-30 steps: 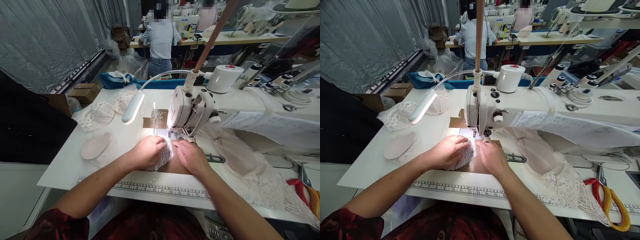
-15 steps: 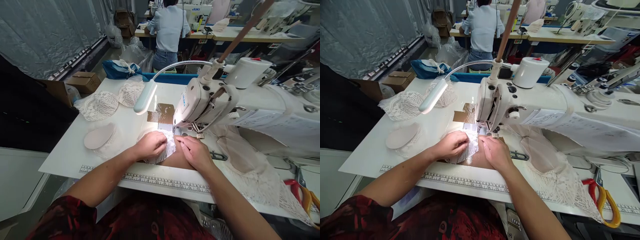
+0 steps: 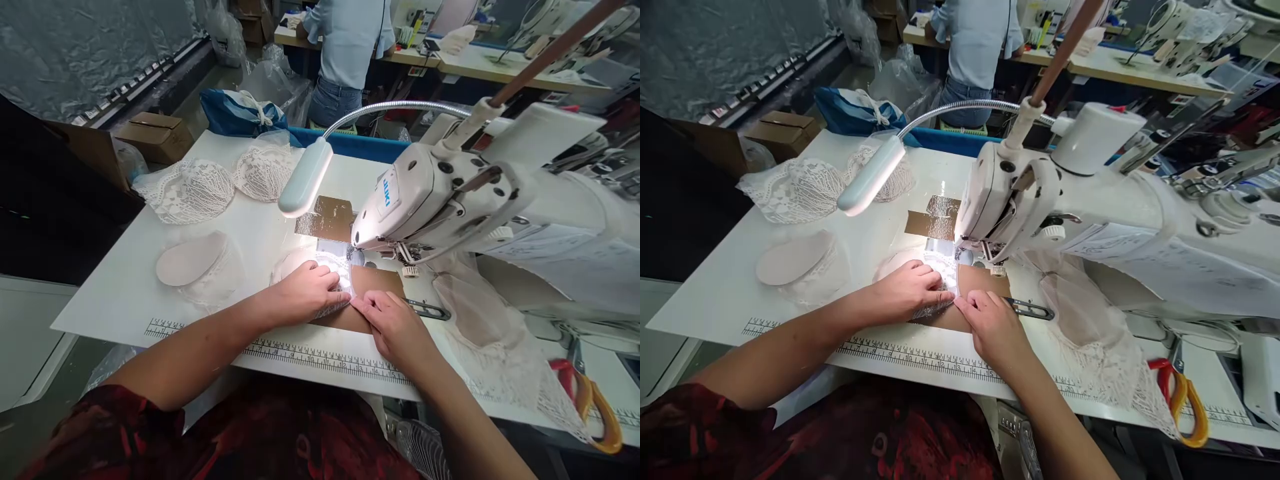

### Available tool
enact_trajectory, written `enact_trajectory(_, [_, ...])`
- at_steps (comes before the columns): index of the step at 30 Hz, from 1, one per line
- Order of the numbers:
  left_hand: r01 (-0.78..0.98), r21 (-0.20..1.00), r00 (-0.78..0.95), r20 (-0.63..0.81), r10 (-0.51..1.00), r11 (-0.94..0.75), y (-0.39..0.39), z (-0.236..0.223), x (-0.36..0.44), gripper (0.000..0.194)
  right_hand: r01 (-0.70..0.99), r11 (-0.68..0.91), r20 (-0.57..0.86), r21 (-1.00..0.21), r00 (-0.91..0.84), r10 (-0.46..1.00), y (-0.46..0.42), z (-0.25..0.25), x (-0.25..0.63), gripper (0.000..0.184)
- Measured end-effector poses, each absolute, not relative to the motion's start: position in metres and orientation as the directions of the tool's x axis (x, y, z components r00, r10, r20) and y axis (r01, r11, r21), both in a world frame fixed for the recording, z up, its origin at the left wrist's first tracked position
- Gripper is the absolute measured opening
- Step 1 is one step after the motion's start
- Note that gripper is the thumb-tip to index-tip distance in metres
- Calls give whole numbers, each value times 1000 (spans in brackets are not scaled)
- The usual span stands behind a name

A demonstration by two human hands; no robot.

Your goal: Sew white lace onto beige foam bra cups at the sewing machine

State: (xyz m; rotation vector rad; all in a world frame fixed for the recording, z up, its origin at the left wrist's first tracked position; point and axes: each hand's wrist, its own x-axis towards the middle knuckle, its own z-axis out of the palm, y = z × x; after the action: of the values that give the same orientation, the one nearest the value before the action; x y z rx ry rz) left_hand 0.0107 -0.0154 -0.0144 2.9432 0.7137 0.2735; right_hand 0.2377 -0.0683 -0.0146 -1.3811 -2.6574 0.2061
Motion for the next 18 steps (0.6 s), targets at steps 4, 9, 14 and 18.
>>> enact_trajectory(4, [469, 102, 869, 123, 479, -877, -17, -15, 11, 31, 804, 567, 105, -179, -557, 824, -70, -20, 238, 43])
enact_trajectory(9, [478, 103, 865, 116, 487, -873, -17, -16, 11, 32, 813, 550, 113, -191, -539, 835, -72, -20, 238, 43])
enact_trajectory(14, [486, 113, 855, 142, 498, -867, -18, -17, 11, 30, 808, 548, 144, -218, -529, 836, -72, -21, 238, 45])
enact_trajectory(18, [507, 108, 841, 152, 518, -855, -19, -16, 12, 30, 771, 555, 198, -311, -518, 832, -71, -24, 243, 42])
